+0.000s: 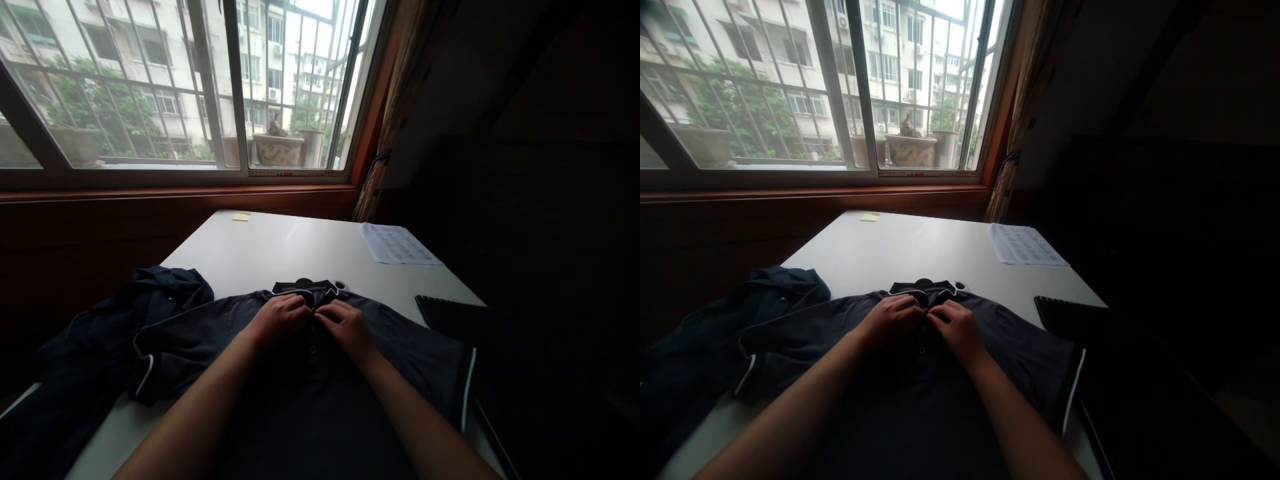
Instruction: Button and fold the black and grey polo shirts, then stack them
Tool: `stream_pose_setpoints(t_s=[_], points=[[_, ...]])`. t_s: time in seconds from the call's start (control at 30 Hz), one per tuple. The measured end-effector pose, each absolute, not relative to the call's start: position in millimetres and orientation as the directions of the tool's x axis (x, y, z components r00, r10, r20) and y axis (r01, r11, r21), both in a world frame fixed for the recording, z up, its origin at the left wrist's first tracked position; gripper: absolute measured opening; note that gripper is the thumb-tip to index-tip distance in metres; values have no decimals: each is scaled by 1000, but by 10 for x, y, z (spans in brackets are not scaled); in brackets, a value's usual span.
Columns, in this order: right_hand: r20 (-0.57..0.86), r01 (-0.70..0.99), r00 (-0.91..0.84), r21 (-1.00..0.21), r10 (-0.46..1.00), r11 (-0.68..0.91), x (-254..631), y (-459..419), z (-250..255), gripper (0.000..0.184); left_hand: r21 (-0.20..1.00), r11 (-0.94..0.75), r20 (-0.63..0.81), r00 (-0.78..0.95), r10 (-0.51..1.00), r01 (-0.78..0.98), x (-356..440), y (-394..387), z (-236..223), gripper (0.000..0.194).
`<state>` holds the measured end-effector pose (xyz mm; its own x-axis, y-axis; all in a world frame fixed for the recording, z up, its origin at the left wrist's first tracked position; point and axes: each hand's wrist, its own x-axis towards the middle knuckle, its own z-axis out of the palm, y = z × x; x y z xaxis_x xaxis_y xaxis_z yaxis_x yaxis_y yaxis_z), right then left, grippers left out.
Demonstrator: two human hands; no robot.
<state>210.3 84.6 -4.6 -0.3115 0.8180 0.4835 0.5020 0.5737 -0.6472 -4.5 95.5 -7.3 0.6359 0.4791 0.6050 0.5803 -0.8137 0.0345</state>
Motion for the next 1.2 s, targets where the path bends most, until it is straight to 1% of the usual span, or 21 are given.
stream_pose_setpoints(t_s=[0.13, 0.4, 0.47, 0.63, 0.8, 0.87, 1.03, 1.2], points=[[458, 507, -287, -672, 841, 539, 2067, 826, -51, 12, 52, -815, 605, 632, 485, 577, -50, 960, -89, 23], [392, 500, -276, -721, 878, 479, 2038, 826, -54, 11, 154, -822, 614, 598, 515, 549, -43, 990, -169, 13], [394, 504, -285, -714, 874, 486, 2036, 829, -56, 10, 211, -814, 614, 575, 541, 540, -37, 996, -188, 11], [409, 529, -313, -675, 858, 514, 2024, 835, -66, 10, 402, -750, 568, 499, 654, 525, -20, 1001, -202, 8], [391, 563, -329, -650, 860, 511, 2017, 838, -84, 9, 593, -599, 448, 397, 801, 539, 4, 971, -145, 2], [389, 571, -333, -642, 859, 512, 2017, 840, -96, 9, 655, -545, 401, 371, 838, 523, 13, 963, -124, 6], [385, 583, -340, -630, 858, 513, 2018, 844, -112, 8, 753, -468, 339, 336, 879, 463, 47, 983, -131, 11], [377, 606, -344, -610, 860, 510, 2019, 843, -107, 5, 803, -363, 257, 275, 927, 473, 87, 997, -130, 13]])
